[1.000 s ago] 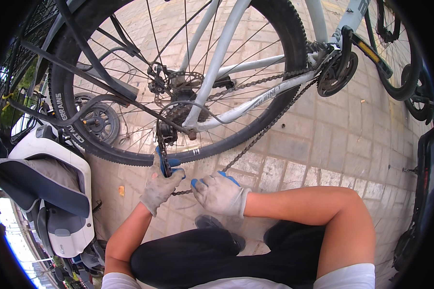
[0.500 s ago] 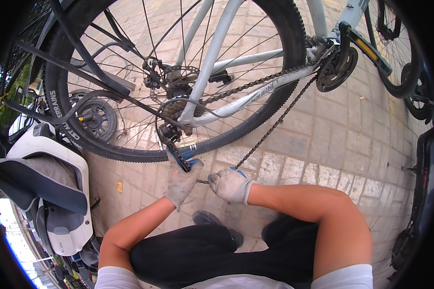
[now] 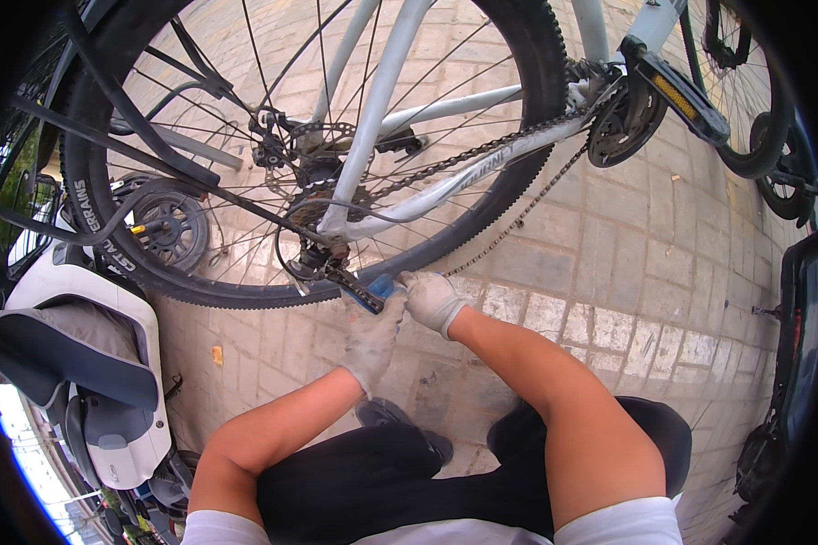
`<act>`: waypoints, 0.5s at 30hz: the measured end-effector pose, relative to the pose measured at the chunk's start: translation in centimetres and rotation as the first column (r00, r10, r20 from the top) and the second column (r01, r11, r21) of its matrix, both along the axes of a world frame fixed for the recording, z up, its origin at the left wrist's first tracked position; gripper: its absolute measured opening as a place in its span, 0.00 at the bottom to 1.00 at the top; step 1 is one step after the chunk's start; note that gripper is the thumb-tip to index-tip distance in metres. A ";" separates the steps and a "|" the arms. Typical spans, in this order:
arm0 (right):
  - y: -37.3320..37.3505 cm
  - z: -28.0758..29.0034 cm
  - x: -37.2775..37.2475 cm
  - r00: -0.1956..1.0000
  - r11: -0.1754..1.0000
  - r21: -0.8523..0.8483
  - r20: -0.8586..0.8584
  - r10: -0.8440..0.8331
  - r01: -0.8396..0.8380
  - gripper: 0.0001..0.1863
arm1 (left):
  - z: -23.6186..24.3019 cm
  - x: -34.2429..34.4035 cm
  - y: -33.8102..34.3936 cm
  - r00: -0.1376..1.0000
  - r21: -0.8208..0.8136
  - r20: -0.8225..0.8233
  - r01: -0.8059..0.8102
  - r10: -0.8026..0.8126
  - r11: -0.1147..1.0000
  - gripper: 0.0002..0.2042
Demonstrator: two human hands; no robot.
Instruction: The person kneels beside a bicycle and uses pliers to adjust the chain and rear derailleur. They then stand, retrieve a wrench from a nearby workbench, and use it to tighten a bolt on the rear wheel hub.
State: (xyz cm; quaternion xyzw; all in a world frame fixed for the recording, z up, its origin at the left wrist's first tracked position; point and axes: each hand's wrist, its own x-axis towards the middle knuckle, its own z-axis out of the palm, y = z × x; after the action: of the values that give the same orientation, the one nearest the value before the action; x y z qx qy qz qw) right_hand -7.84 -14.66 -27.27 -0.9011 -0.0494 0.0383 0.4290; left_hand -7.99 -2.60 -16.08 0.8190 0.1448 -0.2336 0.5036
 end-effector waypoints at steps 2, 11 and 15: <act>-0.5 -0.1 0.9 0.998 0.999 -0.021 0.047 0.047 -0.046 0.15 | 0.9 -0.6 -0.7 0.998 -0.099 -0.015 -0.069 0.068 0.993 0.16; -3.4 3.7 2.5 0.838 0.819 -0.389 0.176 0.516 -0.422 0.11 | 6.3 0.0 1.9 0.949 -0.363 -0.315 -0.109 -0.012 0.926 0.10; -4.3 6.5 2.0 0.786 0.778 -0.444 0.223 0.576 -0.444 0.13 | 9.2 1.5 3.3 0.797 -0.325 -0.604 -0.267 0.018 0.907 0.12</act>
State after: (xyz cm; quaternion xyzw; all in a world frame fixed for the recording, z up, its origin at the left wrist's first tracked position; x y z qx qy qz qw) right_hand -5.84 -18.95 -20.82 -0.9082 -0.3622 0.0044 0.2095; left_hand -6.49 0.68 -6.84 0.5739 0.3058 -0.4599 0.6046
